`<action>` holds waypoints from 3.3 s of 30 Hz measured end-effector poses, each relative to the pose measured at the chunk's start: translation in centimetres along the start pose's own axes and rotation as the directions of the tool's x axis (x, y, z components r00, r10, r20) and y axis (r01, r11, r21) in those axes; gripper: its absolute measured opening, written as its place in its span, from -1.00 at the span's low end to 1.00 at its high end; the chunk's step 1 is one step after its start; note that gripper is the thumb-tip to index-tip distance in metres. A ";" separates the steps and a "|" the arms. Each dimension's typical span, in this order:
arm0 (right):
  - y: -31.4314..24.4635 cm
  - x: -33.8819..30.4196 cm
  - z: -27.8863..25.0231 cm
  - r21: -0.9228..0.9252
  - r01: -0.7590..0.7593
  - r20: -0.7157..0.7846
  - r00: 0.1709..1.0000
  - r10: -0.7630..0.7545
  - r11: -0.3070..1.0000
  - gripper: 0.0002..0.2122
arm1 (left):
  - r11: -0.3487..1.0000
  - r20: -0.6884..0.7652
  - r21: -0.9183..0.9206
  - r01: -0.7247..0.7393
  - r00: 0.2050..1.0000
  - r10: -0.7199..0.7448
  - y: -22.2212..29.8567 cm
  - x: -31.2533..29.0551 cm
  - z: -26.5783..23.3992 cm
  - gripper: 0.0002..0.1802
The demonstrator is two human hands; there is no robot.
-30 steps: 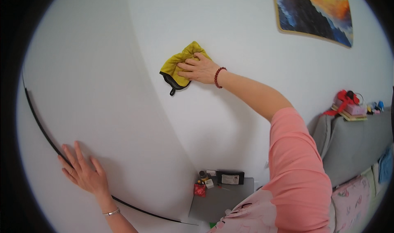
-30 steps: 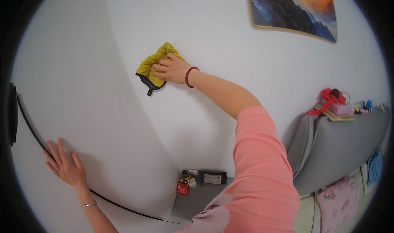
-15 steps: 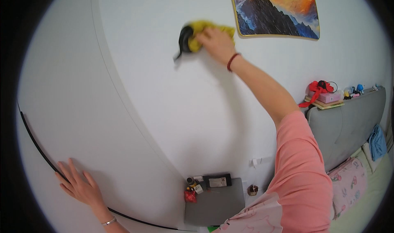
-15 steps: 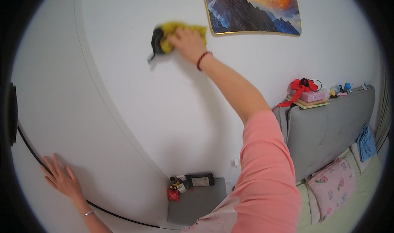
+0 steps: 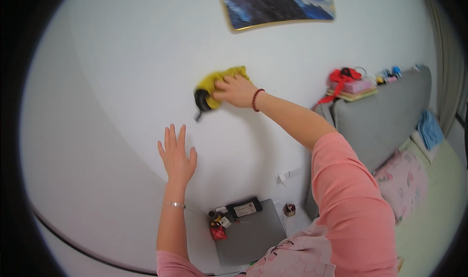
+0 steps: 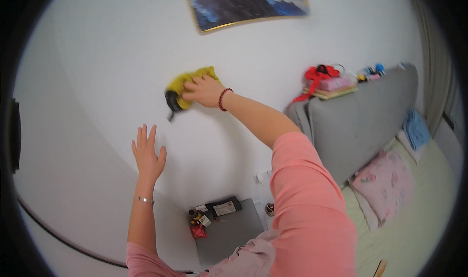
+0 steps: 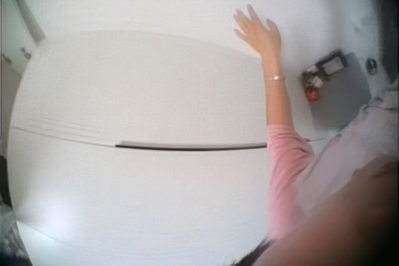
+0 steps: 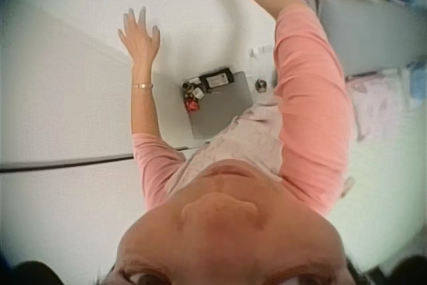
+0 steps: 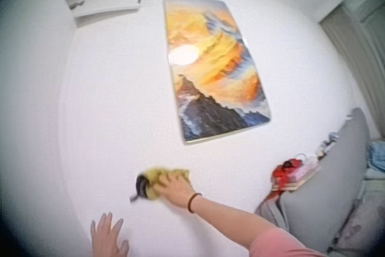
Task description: The person wipes the exterior of a white wardrobe door using a yellow cloth. They move around the room, pick up a phone from the bed, and continue wiping different sections of the wardrobe door.
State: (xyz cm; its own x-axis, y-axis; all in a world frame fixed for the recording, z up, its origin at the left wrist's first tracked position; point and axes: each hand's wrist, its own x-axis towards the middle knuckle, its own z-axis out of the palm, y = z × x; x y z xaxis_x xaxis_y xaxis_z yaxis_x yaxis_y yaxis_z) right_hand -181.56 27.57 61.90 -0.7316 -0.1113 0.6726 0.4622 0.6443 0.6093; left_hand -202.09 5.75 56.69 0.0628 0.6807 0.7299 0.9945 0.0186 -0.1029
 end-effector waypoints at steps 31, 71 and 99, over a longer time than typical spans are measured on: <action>-6.5 -19.1 5.5 0.163 -0.645 0.134 0.764 0.631 0.747 -0.71 | 0.988 -0.557 -0.021 -0.152 0.823 0.114 5.5 15.8 15.2 -0.33; -17.5 -3.3 9.5 0.372 -0.210 0.033 0.976 0.214 0.904 -0.62 | 0.989 -0.025 0.110 -0.103 0.994 0.107 -3.4 7.2 8.2 -0.30; -30.0 -14.6 18.4 0.537 0.066 0.598 0.673 -0.435 0.841 -0.73 | 0.895 -0.040 0.180 0.407 0.912 -0.407 -14.3 -12.5 4.6 -0.38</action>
State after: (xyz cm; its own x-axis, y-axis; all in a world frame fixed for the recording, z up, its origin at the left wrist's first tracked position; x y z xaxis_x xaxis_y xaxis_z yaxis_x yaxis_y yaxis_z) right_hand -193.95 23.76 26.08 -0.9932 0.0973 -0.0641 0.0707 0.9408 0.3315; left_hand -217.48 0.36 45.96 -0.3442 0.5840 0.7351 0.9010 0.4258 0.0836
